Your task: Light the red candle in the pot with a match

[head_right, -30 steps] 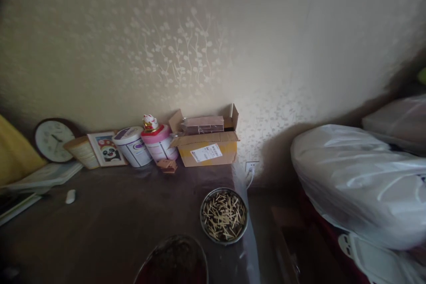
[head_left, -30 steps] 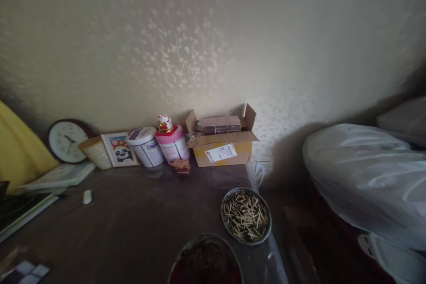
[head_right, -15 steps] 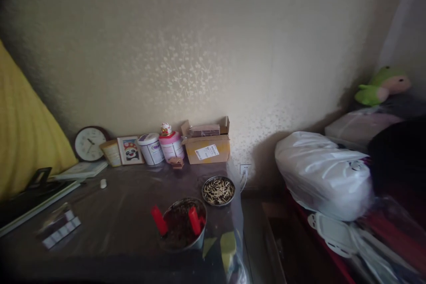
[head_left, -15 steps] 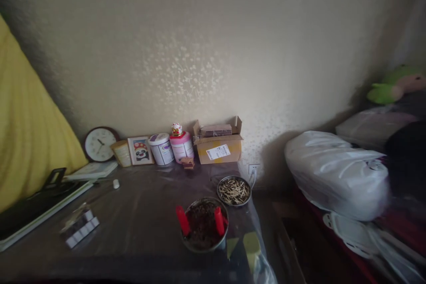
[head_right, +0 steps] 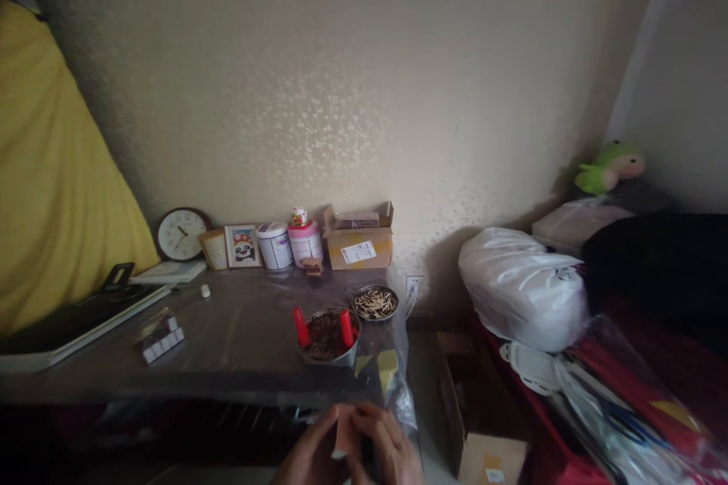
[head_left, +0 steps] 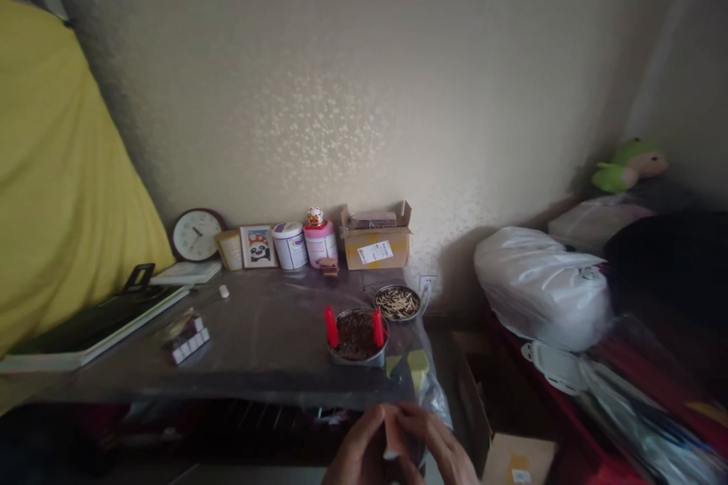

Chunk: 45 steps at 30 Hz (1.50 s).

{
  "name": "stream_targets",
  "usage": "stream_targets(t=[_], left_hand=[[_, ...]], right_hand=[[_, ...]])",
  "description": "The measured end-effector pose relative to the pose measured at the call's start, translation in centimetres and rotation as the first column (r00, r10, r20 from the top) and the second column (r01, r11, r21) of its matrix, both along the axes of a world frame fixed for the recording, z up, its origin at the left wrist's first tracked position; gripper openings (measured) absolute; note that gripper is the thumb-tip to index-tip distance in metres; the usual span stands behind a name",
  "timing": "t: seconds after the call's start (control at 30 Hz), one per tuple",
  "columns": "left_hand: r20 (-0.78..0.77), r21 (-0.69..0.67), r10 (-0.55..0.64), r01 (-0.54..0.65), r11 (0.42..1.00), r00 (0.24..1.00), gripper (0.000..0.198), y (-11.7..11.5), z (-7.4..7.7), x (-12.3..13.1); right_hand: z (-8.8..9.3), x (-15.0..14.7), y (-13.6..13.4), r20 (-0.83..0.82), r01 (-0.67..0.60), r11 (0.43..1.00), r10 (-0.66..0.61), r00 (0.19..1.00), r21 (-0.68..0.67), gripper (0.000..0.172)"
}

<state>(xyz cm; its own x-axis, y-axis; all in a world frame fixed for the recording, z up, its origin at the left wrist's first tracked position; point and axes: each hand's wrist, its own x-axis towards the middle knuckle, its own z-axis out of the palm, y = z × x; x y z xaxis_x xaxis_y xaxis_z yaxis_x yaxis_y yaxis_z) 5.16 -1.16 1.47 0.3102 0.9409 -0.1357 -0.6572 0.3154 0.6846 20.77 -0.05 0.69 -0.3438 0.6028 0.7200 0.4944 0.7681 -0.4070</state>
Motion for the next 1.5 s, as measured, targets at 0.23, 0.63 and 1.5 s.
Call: stream_targets(t=[0.23,0.63,1.5], left_hand=[[0.29,0.01,0.046,-0.051,0.999,0.956,0.026,0.4,0.4,-0.9],[0.363,-0.005,0.119,-0.126,0.992,0.924,0.025,1.0,-0.3,-0.5],[0.073,-0.089,0.137,-0.13,0.987,0.988,0.019,-0.2,-0.9,-0.7]], right_hand=[[3.1,-1.4,0.7,0.076,-0.128,0.987,0.135,0.988,-0.097,0.028],[1.9,-2.6,1.3,-0.009,-0.105,0.972,0.106,0.994,-0.211,0.032],[1.8,-1.6,3.0,-0.077,-0.209,0.913,0.194,0.978,-0.349,0.016]])
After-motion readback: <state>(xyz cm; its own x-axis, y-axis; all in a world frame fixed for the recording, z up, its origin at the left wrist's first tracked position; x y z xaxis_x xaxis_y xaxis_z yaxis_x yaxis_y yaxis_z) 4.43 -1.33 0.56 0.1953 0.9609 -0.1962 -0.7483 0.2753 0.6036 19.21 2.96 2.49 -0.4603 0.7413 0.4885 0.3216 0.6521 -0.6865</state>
